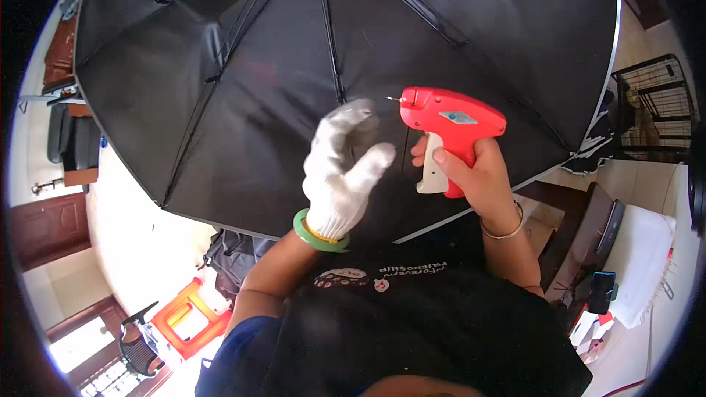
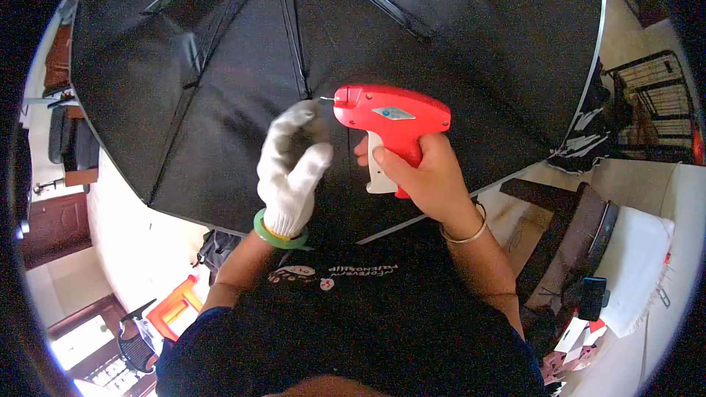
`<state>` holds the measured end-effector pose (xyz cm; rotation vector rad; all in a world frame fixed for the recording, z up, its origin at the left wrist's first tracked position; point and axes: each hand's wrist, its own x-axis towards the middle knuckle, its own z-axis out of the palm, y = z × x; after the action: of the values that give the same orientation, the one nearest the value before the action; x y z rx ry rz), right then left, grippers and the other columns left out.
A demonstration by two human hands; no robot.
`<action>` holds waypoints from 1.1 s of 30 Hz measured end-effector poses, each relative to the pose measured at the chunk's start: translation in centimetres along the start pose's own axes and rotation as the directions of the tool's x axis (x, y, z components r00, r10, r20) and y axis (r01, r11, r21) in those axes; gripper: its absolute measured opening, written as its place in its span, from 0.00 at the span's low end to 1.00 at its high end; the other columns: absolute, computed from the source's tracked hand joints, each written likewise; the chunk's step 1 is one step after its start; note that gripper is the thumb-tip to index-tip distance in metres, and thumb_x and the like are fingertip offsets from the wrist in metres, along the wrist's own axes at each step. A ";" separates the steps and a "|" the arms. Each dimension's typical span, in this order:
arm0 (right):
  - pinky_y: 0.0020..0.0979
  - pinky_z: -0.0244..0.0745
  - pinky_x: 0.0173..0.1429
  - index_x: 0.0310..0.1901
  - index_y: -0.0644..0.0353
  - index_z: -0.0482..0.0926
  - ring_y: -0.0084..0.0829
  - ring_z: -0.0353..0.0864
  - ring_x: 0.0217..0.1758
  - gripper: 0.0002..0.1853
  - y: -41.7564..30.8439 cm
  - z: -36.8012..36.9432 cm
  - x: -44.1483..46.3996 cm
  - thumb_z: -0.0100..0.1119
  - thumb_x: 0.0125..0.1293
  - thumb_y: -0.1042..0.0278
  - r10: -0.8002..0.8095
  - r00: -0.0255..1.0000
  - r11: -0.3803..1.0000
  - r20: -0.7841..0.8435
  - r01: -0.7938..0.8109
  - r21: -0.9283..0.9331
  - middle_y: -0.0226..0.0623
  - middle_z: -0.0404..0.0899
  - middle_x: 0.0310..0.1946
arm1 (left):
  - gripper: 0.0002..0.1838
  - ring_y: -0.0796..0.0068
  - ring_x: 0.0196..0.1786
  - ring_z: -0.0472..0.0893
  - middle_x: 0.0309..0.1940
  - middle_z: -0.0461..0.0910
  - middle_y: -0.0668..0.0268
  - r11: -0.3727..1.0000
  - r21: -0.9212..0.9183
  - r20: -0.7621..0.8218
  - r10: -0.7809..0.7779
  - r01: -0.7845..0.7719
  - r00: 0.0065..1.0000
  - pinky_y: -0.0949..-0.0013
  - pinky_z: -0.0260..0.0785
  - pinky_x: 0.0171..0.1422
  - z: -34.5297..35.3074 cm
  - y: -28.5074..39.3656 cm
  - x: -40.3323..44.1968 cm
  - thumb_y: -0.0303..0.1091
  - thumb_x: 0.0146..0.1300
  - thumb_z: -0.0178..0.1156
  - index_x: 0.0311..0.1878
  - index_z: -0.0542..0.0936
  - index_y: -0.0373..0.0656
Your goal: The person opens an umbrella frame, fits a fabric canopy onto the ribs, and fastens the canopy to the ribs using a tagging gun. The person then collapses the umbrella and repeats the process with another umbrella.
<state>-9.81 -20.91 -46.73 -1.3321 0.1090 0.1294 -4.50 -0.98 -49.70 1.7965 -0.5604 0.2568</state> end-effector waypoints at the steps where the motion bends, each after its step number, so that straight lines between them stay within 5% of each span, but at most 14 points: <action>1: 0.33 0.80 0.49 0.55 0.70 0.71 0.33 0.83 0.45 0.17 -0.1 0.2 -0.2 0.53 0.65 0.77 -0.021 1.000 0.999 -0.007 0.021 -0.026 0.43 0.81 0.43 | 0.34 0.65 0.52 0.78 0.52 0.75 0.56 0.973 -0.149 -0.005 -0.179 0.176 0.984 0.63 0.72 0.56 0.6 0.8 0.2 0.29 0.52 0.70 0.63 0.68 0.37; 3: 0.32 0.80 0.49 0.55 0.70 0.72 0.32 0.83 0.45 0.17 -0.3 0.4 -0.7 0.53 0.65 0.78 -0.076 0.997 0.994 -0.021 0.074 -0.082 0.43 0.81 0.42 | 0.35 0.60 0.55 0.77 0.55 0.74 0.53 0.771 -0.427 0.063 -0.496 0.472 0.866 0.62 0.71 0.57 1.5 2.1 0.4 0.30 0.50 0.72 0.63 0.68 0.37; 4: 0.32 0.80 0.49 0.55 0.70 0.72 0.32 0.83 0.45 0.17 -0.4 0.6 -0.9 0.53 0.65 0.78 -0.085 0.996 0.993 -0.021 0.083 -0.081 0.43 0.81 0.42 | 0.35 0.60 0.55 0.77 0.55 0.74 0.53 0.776 -0.425 0.062 -0.489 0.466 0.870 0.62 0.71 0.57 1.5 2.1 0.6 0.30 0.50 0.72 0.63 0.68 0.37; 6: 0.32 0.80 0.49 0.54 0.70 0.72 0.32 0.83 0.45 0.16 -0.2 0.9 -0.5 0.53 0.65 0.79 -0.136 0.990 0.985 -0.039 0.131 -0.108 0.43 0.81 0.42 | 0.35 0.57 0.57 0.76 0.56 0.73 0.52 0.940 0.202 -0.264 -0.216 0.273 0.940 0.61 0.71 0.57 1.2 0.5 1.9 0.29 0.49 0.71 0.62 0.69 0.37; 7: 0.32 0.80 0.49 0.54 0.70 0.72 0.32 0.83 0.45 0.16 -0.2 0.9 -0.5 0.53 0.65 0.79 -0.164 0.985 0.980 -0.050 0.156 -0.122 0.44 0.81 0.42 | 0.35 0.56 0.57 0.75 0.57 0.73 0.51 0.834 0.518 -0.337 -0.005 0.190 0.941 0.61 0.71 0.57 1.1 -0.2 2.4 0.29 0.48 0.71 0.62 0.69 0.38; 10: 0.32 0.80 0.49 0.53 0.70 0.73 0.31 0.83 0.45 0.15 -0.2 0.2 0.0 0.53 0.65 0.79 -0.189 0.980 0.973 -0.061 0.179 -0.148 0.44 0.82 0.42 | 0.29 0.52 0.55 0.76 0.54 0.75 0.53 0.722 0.673 -0.250 0.014 0.163 0.968 0.60 0.70 0.58 1.3 -5.2 3.4 0.22 0.48 0.65 0.57 0.74 0.39; 18: 0.31 0.80 0.48 0.52 0.71 0.74 0.32 0.84 0.44 0.13 -3.2 -2.9 -1.0 0.52 0.66 0.79 -0.302 0.904 0.949 -0.302 0.254 -0.186 0.44 0.82 0.43 | 0.22 0.50 0.56 0.75 0.56 0.75 0.53 0.539 0.816 -0.057 0.436 -0.209 0.898 0.56 0.67 0.61 -4.3 -7.4 7.4 0.15 0.44 0.53 0.46 0.78 0.37; 25: 0.31 0.80 0.48 0.52 0.70 0.74 0.32 0.84 0.44 0.13 1.4 -3.0 0.0 0.51 0.67 0.78 -0.161 0.929 0.981 -0.333 0.112 -0.161 0.43 0.82 0.42 | 0.23 0.53 0.60 0.73 0.57 0.74 0.55 0.273 0.893 0.245 0.374 -0.358 0.895 0.56 0.67 0.63 -17.1 -10.0 13.2 0.19 0.45 0.56 0.49 0.78 0.39; 28: 0.31 0.80 0.48 0.52 0.69 0.74 0.31 0.84 0.44 0.13 4.8 -1.8 0.6 0.51 0.68 0.77 -0.006 0.969 0.997 -0.248 -0.013 -0.076 0.43 0.82 0.42 | 0.32 0.52 0.63 0.71 0.63 0.70 0.59 0.168 0.929 0.304 0.162 -0.330 0.939 0.56 0.68 0.67 -20.0 -11.0 13.3 0.18 0.42 0.59 0.57 0.75 0.41; 32: 0.31 0.80 0.48 0.52 0.68 0.74 0.31 0.84 0.44 0.13 6.4 -0.9 1.7 0.52 0.68 0.76 0.178 0.957 0.980 -0.229 -0.192 -0.042 0.42 0.82 0.42 | 0.34 0.53 0.64 0.70 0.63 0.69 0.58 0.016 0.963 0.267 0.122 -0.271 0.956 0.56 0.68 0.66 -20.1 -11.3 12.3 0.25 0.45 0.65 0.61 0.72 0.43; 33: 0.31 0.80 0.48 0.52 0.68 0.74 0.31 0.84 0.44 0.13 6.3 -1.3 2.2 0.53 0.68 0.75 0.181 0.960 0.978 -0.213 -0.198 -0.059 0.42 0.82 0.42 | 0.32 0.54 0.61 0.72 0.61 0.71 0.56 -0.039 0.944 0.326 0.270 -0.328 0.906 0.56 0.69 0.63 -18.4 -10.6 11.6 0.29 0.46 0.65 0.60 0.72 0.44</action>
<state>-8.65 -20.65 -53.43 -1.4112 0.4123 0.1587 12.75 15.92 -47.93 3.0872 -0.9400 1.2252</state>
